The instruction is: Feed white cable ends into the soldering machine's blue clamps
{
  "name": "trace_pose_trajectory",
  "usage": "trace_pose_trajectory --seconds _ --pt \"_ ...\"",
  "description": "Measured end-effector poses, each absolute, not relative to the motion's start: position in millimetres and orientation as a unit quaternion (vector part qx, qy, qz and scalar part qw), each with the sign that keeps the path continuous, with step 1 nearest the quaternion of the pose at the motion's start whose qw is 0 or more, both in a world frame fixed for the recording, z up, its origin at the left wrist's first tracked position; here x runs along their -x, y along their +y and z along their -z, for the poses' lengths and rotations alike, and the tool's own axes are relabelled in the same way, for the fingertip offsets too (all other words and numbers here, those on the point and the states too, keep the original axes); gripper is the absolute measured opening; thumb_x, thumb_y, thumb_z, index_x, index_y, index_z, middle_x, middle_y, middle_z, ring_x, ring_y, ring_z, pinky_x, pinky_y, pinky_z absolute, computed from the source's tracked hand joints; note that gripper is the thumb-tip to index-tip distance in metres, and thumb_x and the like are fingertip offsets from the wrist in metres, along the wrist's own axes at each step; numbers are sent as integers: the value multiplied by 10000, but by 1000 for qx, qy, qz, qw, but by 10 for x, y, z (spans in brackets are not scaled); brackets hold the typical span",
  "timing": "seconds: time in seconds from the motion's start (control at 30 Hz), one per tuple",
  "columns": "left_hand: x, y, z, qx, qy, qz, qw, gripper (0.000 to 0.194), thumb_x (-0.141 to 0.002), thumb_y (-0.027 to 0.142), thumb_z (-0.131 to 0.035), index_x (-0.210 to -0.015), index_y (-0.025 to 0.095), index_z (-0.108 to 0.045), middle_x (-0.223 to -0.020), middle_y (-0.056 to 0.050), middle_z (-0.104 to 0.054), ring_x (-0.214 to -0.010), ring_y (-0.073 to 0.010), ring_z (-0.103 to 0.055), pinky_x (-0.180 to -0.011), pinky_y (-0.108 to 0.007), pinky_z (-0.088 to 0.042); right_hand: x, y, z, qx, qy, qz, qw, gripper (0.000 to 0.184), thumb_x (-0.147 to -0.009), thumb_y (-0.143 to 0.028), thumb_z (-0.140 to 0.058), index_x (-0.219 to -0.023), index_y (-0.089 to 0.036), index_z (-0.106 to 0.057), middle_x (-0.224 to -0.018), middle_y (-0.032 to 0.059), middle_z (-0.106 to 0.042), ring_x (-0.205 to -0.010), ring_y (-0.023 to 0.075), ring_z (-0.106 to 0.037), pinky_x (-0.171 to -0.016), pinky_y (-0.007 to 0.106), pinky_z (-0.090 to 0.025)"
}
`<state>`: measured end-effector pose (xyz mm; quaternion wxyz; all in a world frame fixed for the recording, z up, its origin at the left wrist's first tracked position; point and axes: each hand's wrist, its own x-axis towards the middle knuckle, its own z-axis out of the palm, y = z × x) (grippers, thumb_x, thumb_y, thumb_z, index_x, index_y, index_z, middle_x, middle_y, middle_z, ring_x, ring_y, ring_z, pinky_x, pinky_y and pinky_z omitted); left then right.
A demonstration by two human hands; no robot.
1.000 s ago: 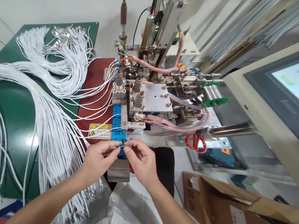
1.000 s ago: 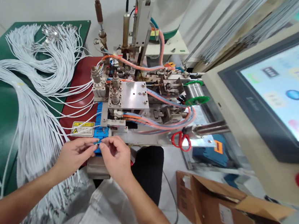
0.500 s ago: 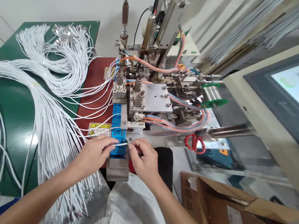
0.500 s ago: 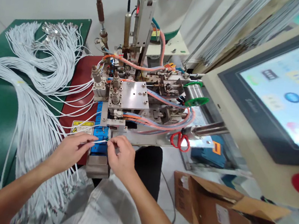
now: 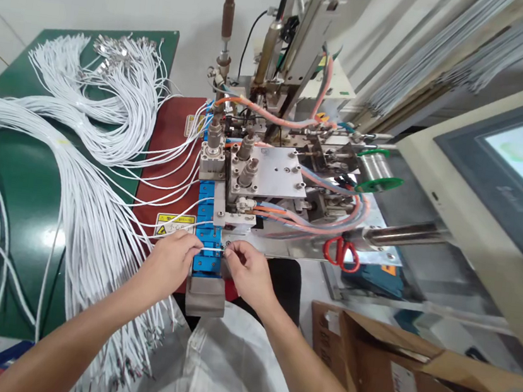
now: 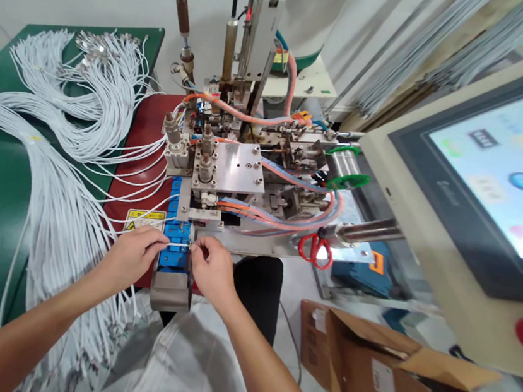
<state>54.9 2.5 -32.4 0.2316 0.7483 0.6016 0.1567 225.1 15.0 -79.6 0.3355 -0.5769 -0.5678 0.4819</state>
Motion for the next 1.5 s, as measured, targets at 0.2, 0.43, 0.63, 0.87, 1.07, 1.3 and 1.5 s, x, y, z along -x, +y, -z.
trace_pose_trajectory --seconds 0.2,0.43,0.63,0.87,1.07,1.3,1.5 --pt "-586 18 315 -761 604 -129 196 248 -824 90 -413 -838 171 -647 -799 -59 -631 -779 -184 -597 -741 -316 -475 -2325 207 762 556 -641 -450 278 146 -783 -246 -450 -667 -200 -526 -591 -17 -531 -548 135 -489 -513 226 -367" --pt "-589 18 319 -771 593 -122 197 266 -835 86 -389 -821 160 -644 -799 -70 -631 -784 -190 -592 -750 -319 -470 -2274 236 809 539 -712 -353 280 308 -889 -330 -347 -650 -201 -493 -613 0 -521 -581 144 -491 -555 242 -333" --pt "-607 -19 307 -777 597 -99 171 263 -843 81 -383 -851 159 -634 -799 -70 -625 -775 -186 -584 -736 -311 -469 -2134 172 964 563 -658 -368 338 349 -882 -307 -325 -548 -211 -360 -505 -45 -363 -471 113 -362 -482 229 -279" --pt "-533 -82 321 -811 572 -96 71 211 -867 130 -422 -907 168 -625 -891 -76 -635 -859 -211 -560 -813 -362 -441 -2240 200 942 571 -592 -419 385 330 -873 -366 -386 -602 -192 -460 -545 -38 -430 -534 116 -421 -526 222 -330" --pt "-338 -189 173 -841 513 -92 144 209 -881 225 -445 -1032 172 -579 -1074 -75 -579 -1021 -203 -509 -907 -362 -406 -2409 173 852 546 -495 -448 506 340 -868 -397 -410 -638 -173 -522 -580 -15 -485 -532 112 -423 -514 225 -348" --pt "-214 -289 77 -859 463 -15 218 52 -804 229 -581 -783 183 -592 -843 -31 -565 -874 -199 -481 -820 -362 -375 -2516 113 810 523 -473 -488 515 363 -866 -412 -435 -608 -169 -514 -539 -25 -436 -494 98 -381 -467 222 -312" --pt "-235 -244 17 -814 476 -60 328 117 -812 257 -576 -718 188 -570 -740 14 -589 -752 -142 -517 -731 -269 -382 -2509 7 795 501 -508 -489 502 338 -884 -365 -421 -624 -170 -514 -562 -15 -459 -519 104 -411 -489 229 -336"
